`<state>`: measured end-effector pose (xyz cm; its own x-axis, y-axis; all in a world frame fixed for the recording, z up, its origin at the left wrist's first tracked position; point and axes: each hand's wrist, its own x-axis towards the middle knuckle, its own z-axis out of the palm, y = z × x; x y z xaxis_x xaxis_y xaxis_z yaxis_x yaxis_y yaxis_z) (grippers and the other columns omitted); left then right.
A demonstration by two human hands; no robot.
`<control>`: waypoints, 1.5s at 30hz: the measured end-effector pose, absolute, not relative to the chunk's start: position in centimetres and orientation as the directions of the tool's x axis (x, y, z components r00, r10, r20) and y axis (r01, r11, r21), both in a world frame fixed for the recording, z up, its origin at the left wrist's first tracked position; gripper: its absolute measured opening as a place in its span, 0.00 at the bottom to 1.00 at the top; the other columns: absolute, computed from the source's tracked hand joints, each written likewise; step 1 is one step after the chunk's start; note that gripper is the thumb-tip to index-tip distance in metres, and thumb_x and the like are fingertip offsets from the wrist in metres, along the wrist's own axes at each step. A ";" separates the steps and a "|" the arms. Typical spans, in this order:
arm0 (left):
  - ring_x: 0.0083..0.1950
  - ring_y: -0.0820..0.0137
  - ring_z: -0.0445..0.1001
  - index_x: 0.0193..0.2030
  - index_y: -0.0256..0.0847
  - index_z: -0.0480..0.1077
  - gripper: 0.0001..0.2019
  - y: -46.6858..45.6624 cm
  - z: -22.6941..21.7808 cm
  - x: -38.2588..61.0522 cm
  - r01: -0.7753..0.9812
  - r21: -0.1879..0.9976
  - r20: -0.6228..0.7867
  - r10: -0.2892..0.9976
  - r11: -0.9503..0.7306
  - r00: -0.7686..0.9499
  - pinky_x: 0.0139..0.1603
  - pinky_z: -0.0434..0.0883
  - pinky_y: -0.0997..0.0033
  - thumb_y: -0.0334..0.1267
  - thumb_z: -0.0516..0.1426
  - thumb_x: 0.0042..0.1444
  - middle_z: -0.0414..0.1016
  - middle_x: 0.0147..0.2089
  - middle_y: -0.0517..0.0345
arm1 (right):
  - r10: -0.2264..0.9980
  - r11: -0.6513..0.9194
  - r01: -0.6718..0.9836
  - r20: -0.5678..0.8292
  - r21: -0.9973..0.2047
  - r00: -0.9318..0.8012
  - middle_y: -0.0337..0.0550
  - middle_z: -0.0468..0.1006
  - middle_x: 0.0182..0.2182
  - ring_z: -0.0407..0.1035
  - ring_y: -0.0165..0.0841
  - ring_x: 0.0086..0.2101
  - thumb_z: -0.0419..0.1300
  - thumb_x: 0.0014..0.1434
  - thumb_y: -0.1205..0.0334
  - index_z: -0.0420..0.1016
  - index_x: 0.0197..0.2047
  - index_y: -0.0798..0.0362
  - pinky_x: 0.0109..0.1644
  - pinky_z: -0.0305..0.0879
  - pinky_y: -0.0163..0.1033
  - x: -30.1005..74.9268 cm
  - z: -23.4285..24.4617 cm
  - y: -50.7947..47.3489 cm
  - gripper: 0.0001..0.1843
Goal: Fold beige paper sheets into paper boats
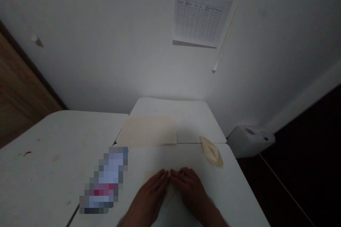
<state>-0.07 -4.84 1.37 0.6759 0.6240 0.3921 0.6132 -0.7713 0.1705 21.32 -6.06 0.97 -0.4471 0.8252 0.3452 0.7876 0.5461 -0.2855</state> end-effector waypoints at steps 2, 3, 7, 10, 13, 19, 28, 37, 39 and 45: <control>0.64 0.64 0.65 0.64 0.42 0.61 0.22 -5.0 1.4 -0.1 0.636 0.132 0.396 0.629 -0.760 0.669 0.59 0.70 0.65 0.33 0.52 0.63 0.65 0.64 0.55 | 0.832 0.536 0.799 0.328 -0.272 -0.447 0.37 0.73 0.56 0.66 0.36 0.47 0.58 0.61 0.73 0.67 0.59 0.43 0.52 0.62 0.43 21.3 1.0 -6.2 0.25; 0.63 0.64 0.65 0.63 0.42 0.62 0.21 -5.1 1.5 -0.2 0.649 0.113 0.395 0.633 -0.753 0.666 0.59 0.70 0.63 0.34 0.52 0.63 0.66 0.64 0.55 | 0.836 0.530 0.806 0.323 -0.264 -0.443 0.37 0.73 0.56 0.66 0.36 0.47 0.57 0.61 0.73 0.68 0.58 0.43 0.52 0.62 0.43 21.3 0.9 -6.3 0.24; 0.62 0.61 0.68 0.63 0.41 0.63 0.21 -5.4 1.7 -0.3 0.700 0.064 0.377 0.666 -0.712 0.643 0.58 0.71 0.58 0.37 0.52 0.63 0.66 0.64 0.52 | 0.854 0.496 0.831 0.317 -0.251 -0.414 0.38 0.72 0.56 0.67 0.37 0.48 0.56 0.60 0.74 0.69 0.56 0.45 0.53 0.62 0.44 20.8 0.7 -6.8 0.23; 0.62 0.61 0.67 0.64 0.41 0.62 0.22 -5.6 1.6 -0.5 0.717 0.072 0.369 0.686 -0.694 0.627 0.58 0.71 0.58 0.37 0.52 0.63 0.65 0.64 0.51 | 0.873 0.455 0.851 0.317 -0.262 -0.369 0.39 0.72 0.56 0.66 0.39 0.49 0.56 0.57 0.75 0.70 0.56 0.48 0.54 0.63 0.45 20.0 0.4 -7.2 0.25; 0.63 0.61 0.66 0.64 0.42 0.62 0.22 -5.8 1.4 -0.5 0.712 0.090 0.382 0.685 -0.696 0.621 0.58 0.70 0.60 0.36 0.51 0.63 0.65 0.64 0.52 | 0.860 0.465 0.847 0.361 -0.258 -0.361 0.41 0.72 0.56 0.66 0.39 0.52 0.55 0.56 0.76 0.69 0.58 0.50 0.57 0.63 0.44 19.3 -0.3 -7.3 0.27; 0.63 0.61 0.66 0.65 0.42 0.60 0.22 -6.3 1.1 -0.4 0.744 0.105 0.390 0.716 -0.660 0.579 0.59 0.70 0.59 0.38 0.50 0.64 0.65 0.65 0.51 | 0.840 0.485 0.837 0.401 -0.253 -0.366 0.40 0.71 0.58 0.64 0.36 0.56 0.52 0.54 0.79 0.66 0.61 0.50 0.61 0.61 0.44 19.0 -1.5 -7.4 0.33; 0.64 0.58 0.65 0.66 0.40 0.59 0.27 -7.1 0.1 -2.8 0.826 0.115 0.404 0.786 -0.552 0.468 0.59 0.70 0.56 0.47 0.52 0.63 0.63 0.66 0.48 | 0.861 0.414 0.892 0.397 -0.180 -0.320 0.43 0.68 0.60 0.60 0.37 0.60 0.47 0.57 0.78 0.62 0.64 0.52 0.64 0.59 0.49 22.1 -0.7 -8.6 0.32; 0.63 0.55 0.66 0.64 0.39 0.61 0.26 -7.5 -0.1 -3.2 0.859 0.074 0.433 0.792 -0.507 0.430 0.59 0.70 0.53 0.49 0.51 0.63 0.65 0.65 0.46 | 0.878 0.371 0.919 0.372 -0.129 -0.302 0.45 0.66 0.61 0.58 0.42 0.61 0.50 0.65 0.66 0.60 0.65 0.51 0.61 0.62 0.54 24.2 -0.2 -9.4 0.26; 0.63 0.55 0.67 0.62 0.40 0.64 0.24 -7.4 0.1 -3.0 0.866 0.067 0.443 0.793 -0.496 0.420 0.58 0.70 0.53 0.49 0.51 0.63 0.66 0.64 0.46 | 0.877 0.366 0.923 0.375 -0.120 -0.299 0.45 0.66 0.61 0.59 0.42 0.61 0.50 0.65 0.65 0.61 0.65 0.50 0.61 0.62 0.55 24.2 -0.1 -9.5 0.25; 0.56 0.55 0.73 0.48 0.39 0.74 0.16 -5.7 -0.3 -2.6 0.872 0.131 0.481 0.799 -0.471 0.360 0.53 0.74 0.53 0.43 0.48 0.66 0.75 0.55 0.46 | 0.886 0.331 0.932 0.390 -0.147 -0.252 0.43 0.70 0.58 0.63 0.42 0.58 0.49 0.66 0.65 0.69 0.58 0.50 0.59 0.62 0.53 23.7 0.2 -9.1 0.19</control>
